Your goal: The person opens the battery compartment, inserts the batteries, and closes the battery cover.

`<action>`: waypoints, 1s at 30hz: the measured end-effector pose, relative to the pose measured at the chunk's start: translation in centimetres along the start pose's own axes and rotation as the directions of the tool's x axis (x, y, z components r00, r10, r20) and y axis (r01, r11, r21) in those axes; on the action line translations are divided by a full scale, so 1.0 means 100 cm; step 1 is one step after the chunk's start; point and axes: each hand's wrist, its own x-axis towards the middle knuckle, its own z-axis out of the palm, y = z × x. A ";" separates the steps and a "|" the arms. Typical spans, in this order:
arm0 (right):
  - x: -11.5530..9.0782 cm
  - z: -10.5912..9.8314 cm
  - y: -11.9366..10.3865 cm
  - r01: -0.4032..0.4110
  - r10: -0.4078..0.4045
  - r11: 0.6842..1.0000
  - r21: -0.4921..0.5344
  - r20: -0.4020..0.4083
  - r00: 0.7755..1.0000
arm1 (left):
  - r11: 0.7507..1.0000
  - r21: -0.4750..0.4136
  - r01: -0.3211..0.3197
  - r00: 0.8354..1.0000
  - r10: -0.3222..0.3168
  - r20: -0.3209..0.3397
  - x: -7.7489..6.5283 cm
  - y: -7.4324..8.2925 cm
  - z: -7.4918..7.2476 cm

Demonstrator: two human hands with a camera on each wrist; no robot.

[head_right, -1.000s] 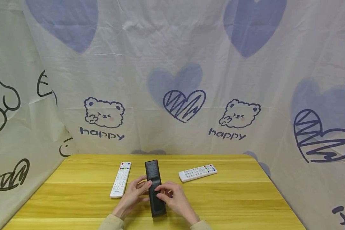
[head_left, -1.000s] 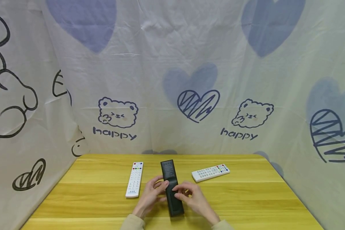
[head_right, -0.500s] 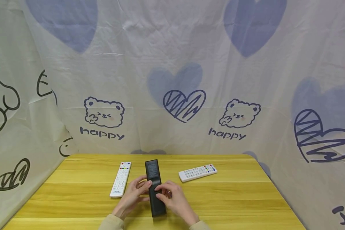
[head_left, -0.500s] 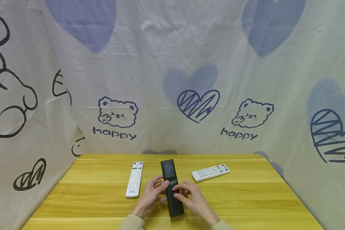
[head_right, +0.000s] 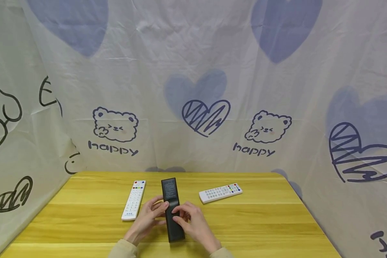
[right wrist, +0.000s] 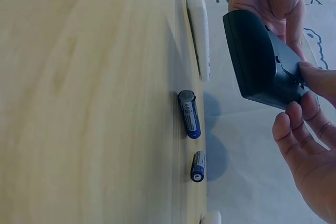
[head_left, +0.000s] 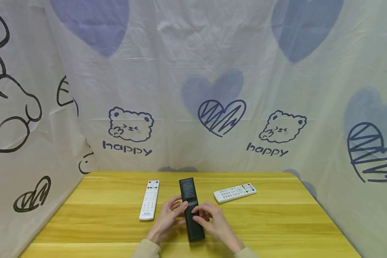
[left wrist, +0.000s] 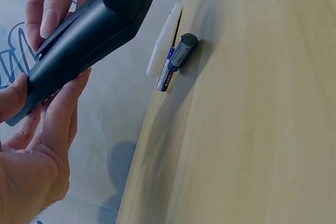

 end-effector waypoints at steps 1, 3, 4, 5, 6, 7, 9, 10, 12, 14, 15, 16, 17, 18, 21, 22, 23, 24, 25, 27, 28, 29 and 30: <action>0.000 0.000 0.000 -0.001 0.001 1.000 -0.001 0.002 1.000 | 1.000 -0.001 0.001 1.000 -0.001 -0.001 0.000 0.000 0.000; 0.000 -0.001 0.000 -0.003 0.003 1.000 -0.005 0.005 1.000 | 1.000 0.001 -0.002 1.000 0.002 -0.003 0.000 0.000 0.001; 0.000 -0.001 0.000 -0.005 0.005 1.000 -0.007 0.008 1.000 | 1.000 0.003 -0.003 1.000 0.003 -0.004 0.000 0.000 0.001; 0.000 -0.001 0.000 -0.008 0.008 1.000 -0.009 0.011 1.000 | 1.000 0.006 -0.005 1.000 0.005 -0.005 0.000 0.000 0.001; 0.000 -0.002 0.000 -0.010 0.010 1.000 -0.011 0.014 1.000 | 1.000 0.007 -0.005 1.000 0.005 -0.005 0.000 0.000 0.001; 0.001 -0.002 0.001 -0.010 0.010 1.000 -0.014 0.016 1.000 | 1.000 0.009 -0.007 1.000 0.007 -0.006 0.000 0.000 0.001; 0.001 -0.003 0.001 -0.007 0.008 1.000 -0.021 0.022 1.000 | 1.000 0.011 -0.010 1.000 0.010 -0.006 0.000 0.000 0.001; 0.001 -0.003 0.001 -0.006 0.006 1.000 -0.023 0.024 1.000 | 1.000 0.011 -0.008 1.000 0.008 -0.008 0.000 0.000 0.002; 0.001 -0.003 0.001 0.001 0.000 1.000 -0.024 0.029 1.000 | 1.000 0.013 -0.011 1.000 0.011 -0.009 0.000 0.000 0.002; 0.000 -0.004 0.001 0.003 -0.002 1.000 -0.022 0.036 0.999 | 1.000 0.016 -0.015 1.000 0.015 -0.013 -0.001 0.000 0.002; 0.000 -0.004 0.000 0.003 -0.002 1.000 -0.019 0.038 0.999 | 1.000 0.017 -0.016 1.000 0.016 -0.016 -0.001 0.000 0.002; 0.000 -0.004 0.000 0.001 -0.001 1.000 -0.016 0.041 0.999 | 1.000 0.018 -0.017 1.000 0.018 -0.019 -0.001 0.000 0.002; 0.000 -0.004 0.000 0.001 0.000 1.000 -0.015 0.044 0.999 | 1.000 0.018 -0.019 1.000 0.019 -0.023 -0.001 0.000 0.002; 0.000 -0.004 -0.001 0.000 0.001 1.000 -0.015 0.046 0.999 | 1.000 0.017 -0.018 0.999 0.019 -0.026 -0.001 0.000 0.002; 0.000 -0.003 0.000 0.001 0.000 1.000 -0.021 0.049 0.999 | 1.000 0.016 -0.020 0.999 0.021 -0.031 -0.002 0.000 0.002; 0.000 -0.003 0.001 0.004 -0.003 1.000 -0.026 0.048 0.999 | 1.000 0.013 -0.020 0.999 0.020 -0.033 -0.002 0.000 0.002; 0.000 -0.003 0.001 0.011 -0.009 0.999 -0.033 0.047 0.999 | 1.000 0.010 -0.019 0.999 0.019 -0.034 -0.002 0.000 0.002; 0.000 -0.003 0.002 0.019 -0.017 0.999 -0.040 0.045 0.999 | 1.000 0.009 -0.020 0.999 0.020 -0.034 -0.002 0.000 0.002; 0.000 -0.003 0.002 0.031 -0.029 0.998 -0.049 0.042 0.999 | 1.000 0.007 -0.019 0.999 0.020 -0.035 -0.001 0.000 0.002; -0.001 -0.002 0.004 0.061 -0.058 0.996 -0.070 0.033 0.998 | 1.000 0.005 -0.017 0.999 0.018 -0.039 -0.001 0.000 0.002; -0.001 -0.002 0.004 0.073 -0.071 0.994 -0.078 0.029 0.997 | 1.000 0.004 -0.019 0.999 0.019 -0.039 -0.001 0.000 0.002; -0.001 -0.002 0.005 0.089 -0.087 0.992 -0.090 0.024 0.996 | 1.000 0.003 -0.020 0.999 0.020 -0.041 0.000 -0.001 0.002; -0.001 -0.002 0.005 0.106 -0.104 0.989 -0.099 0.021 0.994 | 1.000 0.002 -0.021 0.999 0.021 -0.044 0.000 -0.001 0.002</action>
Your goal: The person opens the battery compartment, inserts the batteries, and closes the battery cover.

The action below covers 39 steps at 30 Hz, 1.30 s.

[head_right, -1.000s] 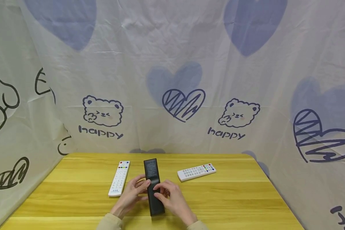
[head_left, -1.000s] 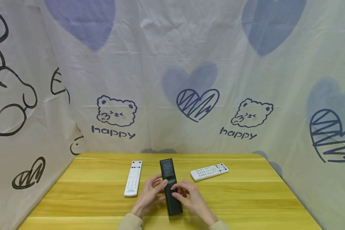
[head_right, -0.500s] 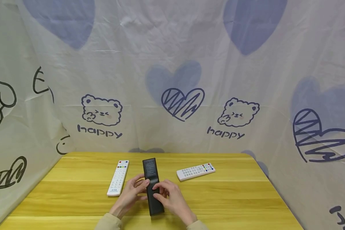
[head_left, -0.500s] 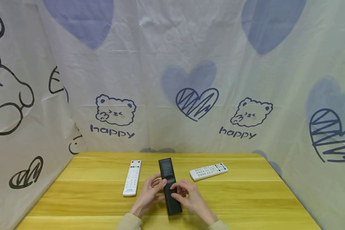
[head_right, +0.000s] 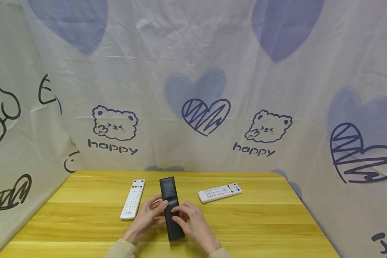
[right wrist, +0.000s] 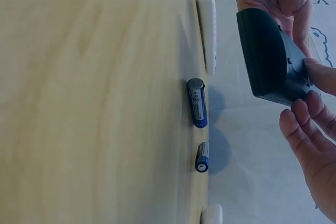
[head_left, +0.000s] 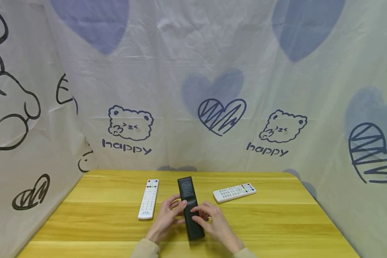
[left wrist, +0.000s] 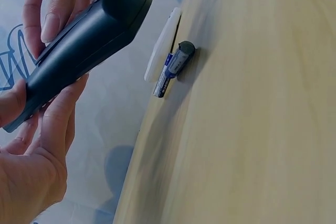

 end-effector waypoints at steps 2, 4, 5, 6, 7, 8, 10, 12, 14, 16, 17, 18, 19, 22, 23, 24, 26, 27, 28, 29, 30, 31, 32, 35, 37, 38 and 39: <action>0.000 0.000 0.000 0.024 -0.024 1.000 -0.017 -0.009 1.000 | 1.000 -0.001 0.001 1.000 -0.001 -0.005 0.000 0.000 0.000; 0.000 0.000 0.000 0.042 -0.043 0.999 -0.027 -0.015 0.999 | 1.000 -0.004 0.000 1.000 0.000 -0.007 0.001 0.000 0.000; 0.000 0.000 0.000 0.052 -0.053 0.998 -0.033 -0.018 0.998 | 1.000 -0.006 0.001 1.000 -0.001 -0.008 0.001 0.000 0.000; 0.000 0.000 0.000 0.060 -0.061 0.998 -0.036 -0.019 0.998 | 1.000 -0.007 0.002 1.000 -0.002 -0.008 0.001 0.000 0.000; 0.001 0.000 0.000 0.063 -0.064 0.997 -0.042 -0.019 0.998 | 1.000 -0.007 0.002 1.000 -0.002 -0.009 0.001 0.000 0.000; 0.001 0.000 0.000 0.068 -0.069 0.997 -0.046 -0.019 0.997 | 1.000 -0.008 0.002 1.000 -0.003 -0.007 0.001 0.000 0.000; 0.001 0.000 0.000 0.074 -0.075 0.996 -0.055 -0.018 0.997 | 1.000 -0.009 0.005 1.000 -0.005 -0.008 0.001 0.000 0.000; 0.001 0.000 0.000 0.078 -0.079 0.995 -0.065 -0.018 0.997 | 1.000 -0.010 0.007 1.000 -0.007 -0.010 0.001 0.000 0.000; 0.001 0.000 0.000 0.084 -0.086 0.994 -0.073 -0.022 0.996 | 1.000 -0.010 0.008 1.000 -0.008 -0.011 0.001 0.000 0.000; 0.001 0.000 0.000 0.094 -0.096 0.992 -0.079 -0.028 0.995 | 1.000 -0.015 0.005 1.000 -0.005 -0.013 0.000 0.000 0.000; 0.001 0.000 0.001 0.101 -0.104 0.991 -0.083 -0.032 0.994 | 1.000 -0.016 0.002 1.000 -0.002 -0.013 0.000 0.000 0.001; 0.001 0.000 0.001 0.107 -0.110 0.990 -0.086 -0.035 0.993 | 1.000 -0.019 0.000 1.000 0.000 -0.013 0.000 0.000 0.001; 0.001 0.001 0.001 0.116 -0.120 0.989 -0.091 -0.038 0.992 | 1.000 -0.021 -0.002 1.000 0.002 -0.015 0.000 0.000 0.001; 0.001 0.001 0.002 0.141 -0.147 0.983 -0.117 -0.043 0.988 | 1.000 -0.027 -0.007 1.000 0.007 -0.022 0.000 0.000 0.001; 0.002 0.001 0.002 0.153 -0.159 0.980 -0.127 -0.040 0.986 | 1.000 -0.027 -0.006 1.000 0.006 -0.025 0.001 0.000 0.001; 0.002 0.001 0.001 0.161 -0.167 0.978 -0.136 -0.038 0.985 | 1.000 -0.029 -0.005 1.000 0.005 -0.029 0.001 0.000 0.001; 0.001 0.001 0.001 0.168 -0.175 0.974 -0.154 -0.033 0.984 | 1.000 -0.027 -0.007 0.999 0.006 -0.034 0.001 0.000 0.000; 0.001 0.001 0.000 0.166 -0.172 0.973 -0.162 -0.028 0.985 | 1.000 -0.027 -0.007 0.999 0.006 -0.036 0.001 -0.001 0.000; 0.001 0.001 0.000 0.163 -0.169 0.973 -0.163 -0.023 0.985 | 1.000 -0.028 -0.005 0.999 0.004 -0.038 0.002 -0.001 0.000; 0.001 0.001 -0.001 0.157 -0.162 0.974 -0.164 -0.018 0.987 | 1.000 -0.028 -0.005 0.999 0.004 -0.039 0.002 -0.002 -0.001; 0.001 0.001 -0.001 0.147 -0.151 0.976 -0.163 -0.015 0.988 | 1.000 -0.028 -0.006 0.999 0.005 -0.041 0.002 -0.002 -0.001; 0.000 0.001 -0.001 0.139 -0.142 0.977 -0.162 -0.011 0.990 | 1.000 -0.027 -0.009 0.999 0.008 -0.043 0.002 -0.002 -0.001; 0.000 0.002 -0.001 0.133 -0.136 0.978 -0.163 -0.006 0.991 | 1.000 -0.029 -0.010 0.999 0.009 -0.045 0.002 -0.003 -0.001; 0.000 0.002 0.000 0.122 -0.122 0.979 -0.162 0.008 0.993 | 0.999 -0.037 -0.015 0.998 0.013 -0.056 0.002 -0.003 0.000; 0.000 0.002 0.001 0.109 -0.107 0.981 -0.160 0.018 0.994 | 0.999 -0.044 -0.015 0.998 0.012 -0.064 0.002 -0.003 0.000; 0.000 0.002 0.001 0.101 -0.098 0.982 -0.157 0.025 0.995 | 0.999 -0.047 -0.014 0.998 0.010 -0.069 0.002 -0.002 0.000; 0.000 0.002 0.001 0.089 -0.086 0.985 -0.150 0.031 0.996 | 0.999 -0.050 -0.012 0.997 0.008 -0.073 0.002 -0.002 0.001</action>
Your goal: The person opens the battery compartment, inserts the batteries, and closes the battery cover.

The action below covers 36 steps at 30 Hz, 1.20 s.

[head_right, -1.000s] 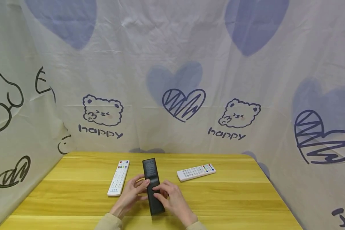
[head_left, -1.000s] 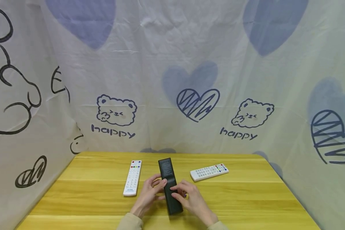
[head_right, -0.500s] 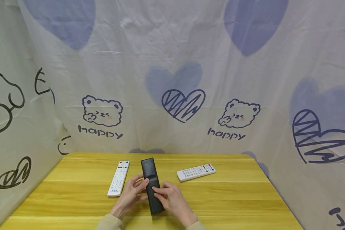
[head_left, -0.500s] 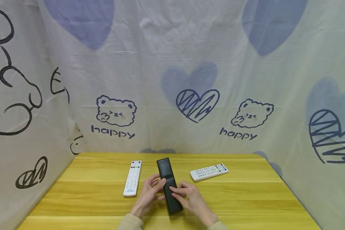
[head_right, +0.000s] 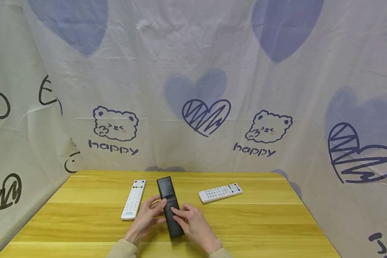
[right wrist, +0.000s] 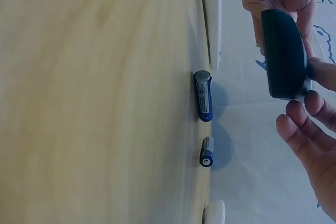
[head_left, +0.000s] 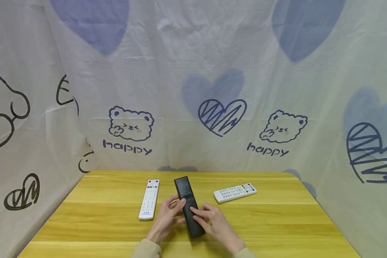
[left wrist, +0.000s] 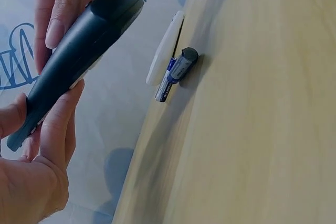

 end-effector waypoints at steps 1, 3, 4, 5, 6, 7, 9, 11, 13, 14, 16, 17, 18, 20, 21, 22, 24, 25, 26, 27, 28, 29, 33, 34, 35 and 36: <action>0.000 0.000 0.000 -0.011 0.011 1.000 0.006 0.007 1.000 | 1.000 -0.003 0.003 1.000 -0.003 -0.005 0.000 0.000 0.000; 0.000 0.000 0.000 -0.028 0.028 1.000 0.015 0.019 0.999 | 1.000 -0.011 0.007 1.000 -0.007 -0.013 -0.001 0.000 0.000; -0.001 0.000 -0.001 -0.034 0.033 0.999 0.017 0.024 0.999 | 1.000 -0.017 0.008 1.000 -0.008 -0.018 -0.002 0.000 0.000; -0.001 0.000 -0.001 -0.032 0.032 0.999 0.009 0.028 0.999 | 1.000 -0.025 0.008 1.000 -0.008 -0.022 -0.002 0.000 0.000; -0.001 0.001 -0.001 -0.032 0.032 0.999 -0.003 0.035 0.999 | 0.999 -0.033 0.010 1.000 -0.011 -0.029 -0.002 0.000 0.000; -0.001 0.000 -0.001 -0.032 0.032 0.999 -0.016 0.044 0.998 | 0.999 -0.041 0.013 0.999 -0.015 -0.036 -0.002 0.000 0.001; -0.002 0.000 -0.001 -0.041 0.043 0.999 -0.034 0.069 0.997 | 0.998 -0.054 0.017 0.999 -0.019 -0.045 -0.003 0.000 0.001; -0.003 -0.001 0.000 -0.059 0.063 0.997 -0.041 0.100 0.993 | 0.998 -0.059 0.020 0.998 -0.023 -0.051 -0.003 0.000 0.002; -0.004 -0.001 0.000 -0.088 0.091 0.996 -0.029 0.126 0.988 | 0.998 -0.054 0.026 0.998 -0.029 -0.052 -0.004 -0.001 0.003; -0.004 -0.002 0.000 -0.104 0.106 0.994 -0.021 0.137 0.985 | 0.998 -0.050 0.029 0.998 -0.032 -0.050 -0.005 -0.001 0.003; -0.004 -0.003 0.001 -0.140 0.137 0.990 0.006 0.159 0.978 | 0.998 -0.042 0.037 0.998 -0.039 -0.049 -0.005 -0.001 0.003; -0.003 -0.003 0.001 -0.161 0.156 0.987 0.021 0.168 0.973 | 0.998 -0.039 0.044 0.998 -0.045 -0.048 -0.005 -0.001 0.002; -0.003 -0.004 0.002 -0.183 0.174 0.982 0.035 0.175 0.969 | 0.998 -0.035 0.050 0.998 -0.051 -0.047 -0.005 -0.001 0.002; -0.002 -0.006 0.002 -0.228 0.213 0.972 0.062 0.187 0.959 | 0.998 -0.032 0.059 0.997 -0.060 -0.043 -0.004 -0.001 0.002; -0.001 -0.007 0.001 -0.247 0.229 0.966 0.075 0.188 0.955 | 0.998 -0.030 0.063 0.997 -0.064 -0.041 -0.004 -0.001 0.001; 0.000 -0.008 0.001 -0.263 0.243 0.961 0.085 0.189 0.951 | 0.997 -0.030 0.068 0.997 -0.069 -0.041 -0.003 -0.001 0.001; 0.002 -0.009 0.000 -0.275 0.255 0.957 0.095 0.183 0.950 | 0.997 -0.025 0.072 0.997 -0.073 -0.039 -0.002 0.000 0.001; 0.003 -0.010 0.000 -0.276 0.256 0.956 0.099 0.177 0.950 | 0.997 -0.023 0.073 0.996 -0.074 -0.040 -0.002 0.000 0.001; 0.004 -0.010 0.000 -0.276 0.256 0.956 0.102 0.172 0.951 | 0.997 -0.013 0.074 0.996 -0.074 -0.044 -0.001 0.001 0.002; 0.004 -0.011 0.000 -0.281 0.261 0.954 0.108 0.170 0.950 | 0.997 0.001 0.074 0.996 -0.074 -0.049 -0.001 0.002 0.002; 0.004 -0.011 0.001 -0.284 0.264 0.953 0.111 0.167 0.950 | 0.998 0.016 0.068 0.996 -0.067 -0.056 0.001 0.002 0.003; 0.004 -0.011 0.002 -0.288 0.267 0.951 0.116 0.165 0.949 | 0.998 0.038 0.055 0.996 -0.053 -0.067 0.002 0.003 0.004; 0.003 -0.014 0.007 -0.320 0.299 0.940 0.119 0.170 0.939 | 0.982 0.186 -0.006 0.992 0.029 -0.123 0.007 0.004 0.007; 0.002 -0.015 0.008 -0.326 0.304 0.939 0.115 0.169 0.937 | 0.972 0.234 -0.019 0.989 0.052 -0.136 0.008 0.005 0.007; 0.002 -0.016 0.009 -0.332 0.311 0.937 0.111 0.170 0.935 | 0.959 0.282 -0.032 0.987 0.076 -0.144 0.009 0.005 0.008; 0.002 -0.016 0.010 -0.334 0.314 0.937 0.105 0.169 0.934 | 0.945 0.324 -0.045 0.984 0.097 -0.148 0.011 0.005 0.008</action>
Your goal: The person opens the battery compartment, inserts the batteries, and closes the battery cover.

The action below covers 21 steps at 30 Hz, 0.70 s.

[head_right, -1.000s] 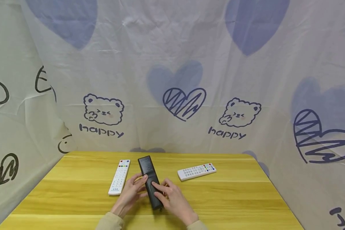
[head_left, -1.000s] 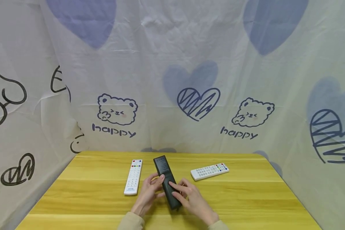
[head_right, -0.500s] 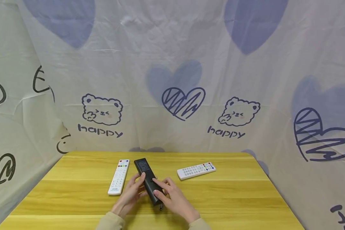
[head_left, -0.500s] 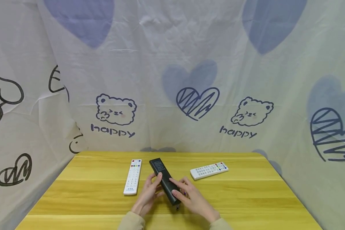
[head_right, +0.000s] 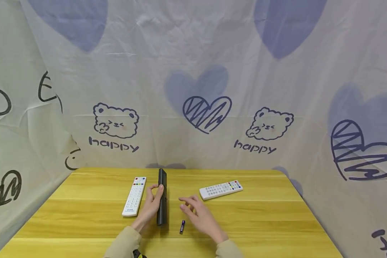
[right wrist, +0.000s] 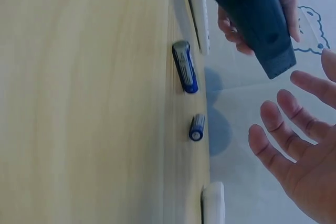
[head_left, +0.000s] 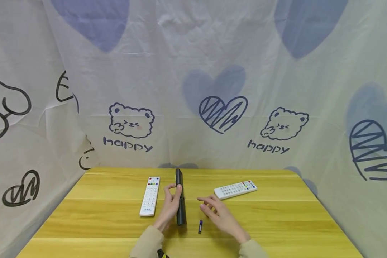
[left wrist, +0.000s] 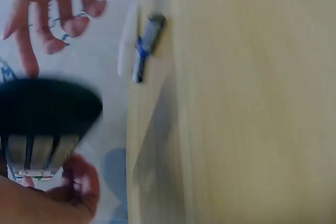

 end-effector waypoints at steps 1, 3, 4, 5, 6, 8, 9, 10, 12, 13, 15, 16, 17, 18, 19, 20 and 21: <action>0.000 -0.001 0.001 -0.004 0.004 1.000 -0.008 -0.001 1.000 | 0.999 0.042 -0.018 1.000 0.018 -0.011 0.001 0.001 0.000; 0.000 -0.004 0.003 -0.010 0.011 1.000 -0.022 0.001 1.000 | 0.993 0.113 -0.038 0.999 0.042 -0.029 0.004 0.002 0.000; 0.001 -0.005 0.004 -0.015 0.015 1.000 -0.026 0.004 1.000 | 0.988 0.148 -0.052 0.998 0.058 -0.040 0.005 0.002 -0.001; 0.001 -0.006 0.005 -0.014 0.015 0.999 -0.032 0.006 1.000 | 0.982 0.177 -0.060 0.996 0.069 -0.048 0.006 0.003 -0.001; 0.000 -0.008 0.006 -0.015 0.016 0.999 -0.037 0.008 1.000 | 0.975 0.213 -0.062 0.995 0.076 -0.059 0.007 0.003 -0.002; 0.001 -0.009 0.008 -0.019 0.020 0.999 -0.045 0.014 1.000 | 0.958 0.282 -0.055 0.995 0.078 -0.070 0.009 0.005 -0.005; 0.001 -0.010 0.009 -0.019 0.020 0.999 -0.046 0.016 1.000 | 0.949 0.311 -0.056 0.994 0.082 -0.070 0.010 0.005 -0.006; 0.002 -0.011 0.010 -0.021 0.022 0.999 -0.049 0.019 1.000 | 0.939 0.338 -0.057 0.994 0.085 -0.068 0.010 0.006 -0.007; 0.002 -0.012 0.011 -0.022 0.023 0.998 -0.052 0.027 0.999 | 0.919 0.391 -0.055 0.995 0.082 -0.054 0.012 0.006 -0.010; 0.002 -0.013 0.012 -0.023 0.024 0.998 -0.052 0.029 0.999 | 0.910 0.411 -0.059 0.996 0.083 -0.042 0.012 0.006 -0.011; 0.002 -0.015 0.014 -0.027 0.028 0.998 -0.055 0.033 0.999 | 0.889 0.453 -0.064 0.996 0.083 -0.022 0.013 0.007 -0.014; 0.002 -0.016 0.014 -0.029 0.031 0.998 -0.059 0.035 0.999 | 0.877 0.476 -0.066 0.997 0.082 -0.013 0.013 0.007 -0.015; 0.002 -0.017 0.015 -0.029 0.032 0.998 -0.063 0.036 0.999 | 0.864 0.498 -0.067 0.997 0.082 -0.008 0.014 0.007 -0.016; 0.002 -0.017 0.016 -0.031 0.034 0.997 -0.068 0.036 0.999 | 0.850 0.521 -0.076 0.996 0.089 -0.001 0.014 0.007 -0.017; 0.002 -0.018 0.017 -0.036 0.038 0.997 -0.069 0.037 0.999 | 0.837 0.541 -0.083 0.995 0.095 0.005 0.014 0.006 -0.018; 0.001 -0.019 0.018 -0.039 0.041 0.997 -0.072 0.038 0.998 | 0.821 0.564 -0.089 0.995 0.103 0.007 0.015 0.005 -0.019; 0.001 -0.019 0.019 -0.041 0.043 0.996 -0.074 0.038 0.998 | 0.803 0.588 -0.096 0.994 0.113 0.007 0.016 0.004 -0.019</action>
